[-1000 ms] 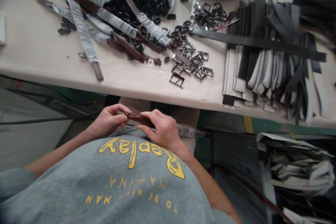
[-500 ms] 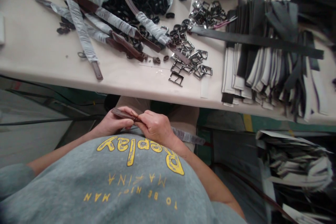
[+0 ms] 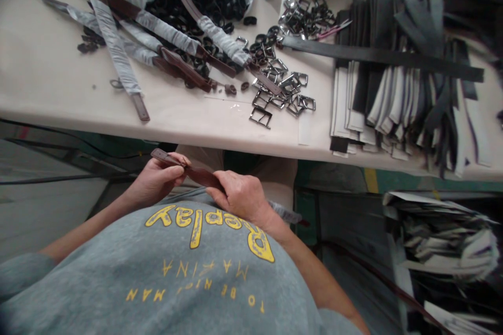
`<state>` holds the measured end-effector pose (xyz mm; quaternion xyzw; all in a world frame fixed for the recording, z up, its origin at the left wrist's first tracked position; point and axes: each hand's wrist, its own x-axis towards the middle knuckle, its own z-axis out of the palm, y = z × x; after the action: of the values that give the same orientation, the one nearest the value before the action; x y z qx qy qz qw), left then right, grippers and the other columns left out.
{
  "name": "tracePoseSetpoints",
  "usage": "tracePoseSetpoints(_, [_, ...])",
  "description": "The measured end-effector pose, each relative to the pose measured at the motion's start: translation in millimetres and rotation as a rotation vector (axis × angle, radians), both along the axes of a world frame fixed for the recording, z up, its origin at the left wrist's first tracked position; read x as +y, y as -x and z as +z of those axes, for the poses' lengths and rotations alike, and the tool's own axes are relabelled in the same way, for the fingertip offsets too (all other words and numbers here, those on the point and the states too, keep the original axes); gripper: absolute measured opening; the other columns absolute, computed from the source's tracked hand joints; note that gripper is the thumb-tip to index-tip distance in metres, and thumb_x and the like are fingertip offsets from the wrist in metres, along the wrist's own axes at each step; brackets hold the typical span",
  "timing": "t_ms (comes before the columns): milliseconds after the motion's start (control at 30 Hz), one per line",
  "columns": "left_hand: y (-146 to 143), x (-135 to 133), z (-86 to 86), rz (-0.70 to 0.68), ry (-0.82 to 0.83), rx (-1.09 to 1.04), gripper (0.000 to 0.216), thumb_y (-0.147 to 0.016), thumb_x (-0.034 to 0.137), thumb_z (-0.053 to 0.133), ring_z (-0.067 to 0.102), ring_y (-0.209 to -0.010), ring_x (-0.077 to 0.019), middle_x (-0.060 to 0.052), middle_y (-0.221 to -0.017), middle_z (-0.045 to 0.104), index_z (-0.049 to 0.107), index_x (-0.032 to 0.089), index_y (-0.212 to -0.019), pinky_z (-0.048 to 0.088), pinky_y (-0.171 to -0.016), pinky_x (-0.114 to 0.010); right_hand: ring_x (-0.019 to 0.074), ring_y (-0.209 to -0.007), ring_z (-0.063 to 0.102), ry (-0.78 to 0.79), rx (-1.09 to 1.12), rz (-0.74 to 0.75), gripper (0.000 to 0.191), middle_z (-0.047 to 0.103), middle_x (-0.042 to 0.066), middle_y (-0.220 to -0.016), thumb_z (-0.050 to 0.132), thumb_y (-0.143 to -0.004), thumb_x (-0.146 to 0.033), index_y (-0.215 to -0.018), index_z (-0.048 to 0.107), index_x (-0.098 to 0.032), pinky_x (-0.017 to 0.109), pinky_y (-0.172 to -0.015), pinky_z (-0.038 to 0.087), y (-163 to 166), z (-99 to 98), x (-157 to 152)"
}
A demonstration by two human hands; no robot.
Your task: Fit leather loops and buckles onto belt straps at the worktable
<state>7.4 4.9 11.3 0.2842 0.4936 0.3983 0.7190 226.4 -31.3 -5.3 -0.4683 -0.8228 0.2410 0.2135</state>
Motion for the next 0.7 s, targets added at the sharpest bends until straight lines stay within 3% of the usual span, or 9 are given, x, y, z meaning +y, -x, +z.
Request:
tracePoseSetpoints(233, [6,-7,-8.5,0.019,0.034,-0.033,0.027,-0.057,0.024,0.09,0.052,-0.046,-0.0045,0.003,-0.061,0.064,0.072,0.016,-0.076,0.041,-0.045,-0.014,0.0179,-0.077,0.072,0.106,0.129,-0.002,0.025,0.077,0.008,-0.09,0.059,-0.095,-0.039,-0.104,0.07,-0.018,0.025,-0.066,0.05,2,0.6,-2])
tracePoseSetpoints(433, [7,-8,-13.0,-0.086,0.036,-0.099,0.032,-0.071,0.033,0.087,0.068,-0.067,-0.012,-0.001,-0.083,0.072,0.07,0.017,-0.093,0.057,-0.059,-0.019,0.0177,-0.076,0.071,0.088,0.161,-0.077,0.03,0.078,0.008,-0.092,0.057,-0.096,-0.042,-0.107,0.07,-0.018,0.025,-0.067,0.052,4,1.2,-3])
tracePoseSetpoints(600, [-5,-10,-16.2,-0.003,0.246,-0.224,0.042,-0.065,0.035,0.091,0.068,-0.061,-0.0107,0.001,-0.075,0.071,0.066,0.018,-0.094,0.057,-0.055,-0.015,0.0195,-0.077,0.07,0.105,0.111,-0.085,0.036,0.076,0.01,-0.093,0.05,-0.098,-0.046,-0.107,0.068,-0.016,0.026,-0.064,0.048,4,2.4,1])
tracePoseSetpoints(700, [-9,-11,-16.5,0.036,0.318,-0.265,0.037,-0.069,0.03,0.089,0.069,-0.062,-0.0097,0.0,-0.076,0.072,0.065,0.017,-0.094,0.056,-0.055,-0.014,0.0163,-0.068,0.063,0.245,0.218,-0.067,0.036,0.072,0.005,-0.083,0.047,-0.099,-0.048,-0.101,0.066,-0.017,0.025,-0.06,0.043,6,4.1,3])
